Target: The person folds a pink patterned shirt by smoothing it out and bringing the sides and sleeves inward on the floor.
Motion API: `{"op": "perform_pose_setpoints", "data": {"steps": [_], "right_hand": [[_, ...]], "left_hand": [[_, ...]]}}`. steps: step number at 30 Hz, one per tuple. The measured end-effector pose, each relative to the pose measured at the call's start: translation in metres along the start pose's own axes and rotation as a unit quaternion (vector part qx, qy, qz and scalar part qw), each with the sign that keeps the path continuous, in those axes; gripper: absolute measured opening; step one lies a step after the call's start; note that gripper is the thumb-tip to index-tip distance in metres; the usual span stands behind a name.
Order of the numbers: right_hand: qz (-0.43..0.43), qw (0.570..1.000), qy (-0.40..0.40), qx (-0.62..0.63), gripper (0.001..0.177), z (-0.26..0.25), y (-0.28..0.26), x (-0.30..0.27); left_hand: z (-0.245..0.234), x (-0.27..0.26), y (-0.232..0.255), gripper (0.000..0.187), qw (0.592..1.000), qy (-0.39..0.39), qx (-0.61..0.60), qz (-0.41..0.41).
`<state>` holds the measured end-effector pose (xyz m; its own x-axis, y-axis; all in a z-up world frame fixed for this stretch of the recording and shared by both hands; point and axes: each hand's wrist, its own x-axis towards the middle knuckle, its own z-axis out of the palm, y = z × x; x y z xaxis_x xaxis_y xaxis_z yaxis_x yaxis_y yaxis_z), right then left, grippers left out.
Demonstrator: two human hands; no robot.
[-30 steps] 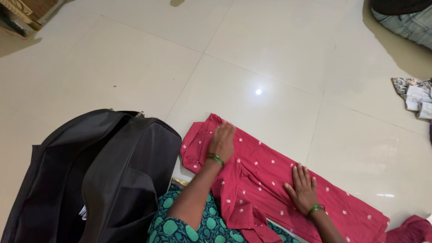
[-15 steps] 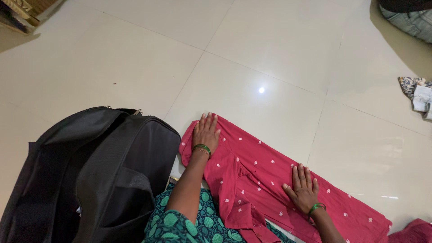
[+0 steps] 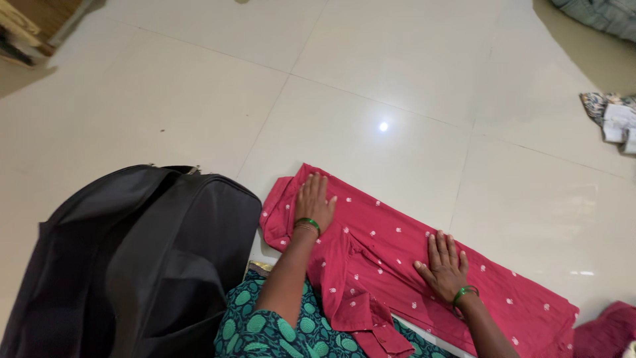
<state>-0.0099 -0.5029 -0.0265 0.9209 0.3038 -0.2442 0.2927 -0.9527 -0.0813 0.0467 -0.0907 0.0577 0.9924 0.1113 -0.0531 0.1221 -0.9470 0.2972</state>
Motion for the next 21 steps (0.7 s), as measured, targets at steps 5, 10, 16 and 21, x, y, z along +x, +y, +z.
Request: {"op": "perform_pose_setpoints", "data": {"steps": [5,10,16,21], "right_hand": [[0.010,0.999,-0.026,0.018,0.095,-0.014,-0.009,-0.003],[0.038,0.993,-0.110,0.036,0.095,-0.036,-0.012,-0.002],[0.134,0.976,-0.058,0.163,0.074,-0.079,-0.064,0.016],[-0.011,0.967,0.094,0.237,0.076,-0.099,-0.182,0.071]], "left_hand": [[-0.004,0.000,-0.002,0.074,0.999,0.035,0.015,0.007],[-0.005,0.001,-0.002,0.074,0.998,0.005,0.063,-0.004],[0.002,0.001,-0.004,0.075,0.996,0.021,0.087,0.006],[0.009,0.001,-0.005,0.076,0.994,0.035,0.101,0.014]]}}
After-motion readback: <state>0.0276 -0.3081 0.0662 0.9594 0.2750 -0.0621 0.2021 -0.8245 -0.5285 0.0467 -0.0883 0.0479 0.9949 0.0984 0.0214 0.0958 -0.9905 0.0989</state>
